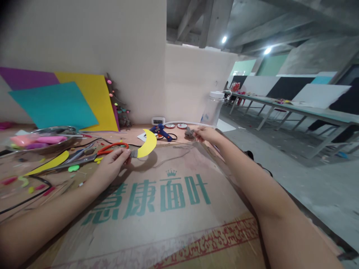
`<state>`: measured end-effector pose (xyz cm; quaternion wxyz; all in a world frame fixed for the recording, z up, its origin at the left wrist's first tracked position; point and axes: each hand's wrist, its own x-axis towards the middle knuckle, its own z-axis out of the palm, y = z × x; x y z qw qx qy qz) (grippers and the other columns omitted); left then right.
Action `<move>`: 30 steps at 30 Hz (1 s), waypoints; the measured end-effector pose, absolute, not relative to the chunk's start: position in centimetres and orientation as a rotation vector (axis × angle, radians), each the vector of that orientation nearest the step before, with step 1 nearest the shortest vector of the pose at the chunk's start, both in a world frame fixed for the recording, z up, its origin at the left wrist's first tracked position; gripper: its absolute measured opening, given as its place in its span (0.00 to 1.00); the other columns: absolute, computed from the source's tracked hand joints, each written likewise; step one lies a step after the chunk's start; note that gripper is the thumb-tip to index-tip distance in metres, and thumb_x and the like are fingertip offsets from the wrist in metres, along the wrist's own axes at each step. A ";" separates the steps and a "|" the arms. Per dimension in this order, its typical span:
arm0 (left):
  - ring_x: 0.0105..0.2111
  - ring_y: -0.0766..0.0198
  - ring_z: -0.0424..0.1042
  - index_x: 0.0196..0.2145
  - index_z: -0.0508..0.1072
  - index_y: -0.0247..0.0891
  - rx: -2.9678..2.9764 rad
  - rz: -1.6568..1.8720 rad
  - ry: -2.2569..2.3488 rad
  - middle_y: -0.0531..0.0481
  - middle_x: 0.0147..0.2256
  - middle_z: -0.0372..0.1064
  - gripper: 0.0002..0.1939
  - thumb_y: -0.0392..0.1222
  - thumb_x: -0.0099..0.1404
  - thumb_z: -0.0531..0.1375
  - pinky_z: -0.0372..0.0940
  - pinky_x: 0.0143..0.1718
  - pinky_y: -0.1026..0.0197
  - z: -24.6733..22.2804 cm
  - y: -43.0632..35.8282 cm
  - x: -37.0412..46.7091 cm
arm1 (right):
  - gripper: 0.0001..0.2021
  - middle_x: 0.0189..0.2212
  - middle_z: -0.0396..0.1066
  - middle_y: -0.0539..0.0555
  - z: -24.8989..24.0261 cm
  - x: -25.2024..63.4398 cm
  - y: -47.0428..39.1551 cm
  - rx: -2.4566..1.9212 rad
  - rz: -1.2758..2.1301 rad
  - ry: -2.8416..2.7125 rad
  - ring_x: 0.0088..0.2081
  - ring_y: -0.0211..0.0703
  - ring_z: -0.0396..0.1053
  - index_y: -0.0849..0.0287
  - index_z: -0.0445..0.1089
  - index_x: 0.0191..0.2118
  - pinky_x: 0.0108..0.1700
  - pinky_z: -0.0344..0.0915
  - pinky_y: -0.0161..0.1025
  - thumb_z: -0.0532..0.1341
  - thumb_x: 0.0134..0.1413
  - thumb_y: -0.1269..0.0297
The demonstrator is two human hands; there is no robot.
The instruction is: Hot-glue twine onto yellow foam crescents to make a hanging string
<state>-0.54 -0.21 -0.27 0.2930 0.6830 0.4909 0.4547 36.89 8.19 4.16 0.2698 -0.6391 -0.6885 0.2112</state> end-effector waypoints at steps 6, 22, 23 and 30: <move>0.24 0.65 0.59 0.23 0.62 0.39 1.813 1.211 1.294 0.55 0.22 0.58 0.20 0.56 0.65 0.52 0.54 0.26 0.64 -0.3 -0.2 -0.6 | 0.24 0.36 0.74 0.60 6.6 37.6 6.9 -1.312 0.764 -1.784 0.34 0.42 0.72 0.61 0.69 0.33 0.43 0.69 0.42 0.55 0.56 0.41; 0.24 0.65 0.57 0.22 0.63 0.39 1.748 1.241 1.307 0.54 0.22 0.58 0.21 0.57 0.64 0.52 0.51 0.25 0.63 0.0 -0.3 -0.7 | 0.21 0.25 0.76 0.56 15.2 36.6 -1.2 -1.314 1.164 -2.497 0.28 0.39 0.72 0.65 0.78 0.31 0.34 0.67 0.37 0.59 0.55 0.49; 0.24 0.65 0.57 0.22 0.63 0.39 1.744 1.238 1.308 0.54 0.22 0.58 0.21 0.57 0.64 0.52 0.51 0.25 0.63 0.1 -0.4 -0.7 | 0.20 0.24 0.75 0.55 15.4 36.5 -1.3 -1.359 1.093 -2.539 0.27 0.38 0.71 0.64 0.78 0.31 0.33 0.66 0.35 0.57 0.57 0.51; 0.26 0.65 0.59 0.23 0.63 0.38 1.733 1.235 1.304 0.53 0.23 0.59 0.20 0.54 0.66 0.52 0.53 0.28 0.63 -0.1 -0.4 -0.6 | 0.12 0.39 0.76 0.52 11.3 31.9 0.3 -1.492 0.467 -2.651 0.36 0.42 0.73 0.53 0.74 0.44 0.36 0.68 0.36 0.58 0.56 0.69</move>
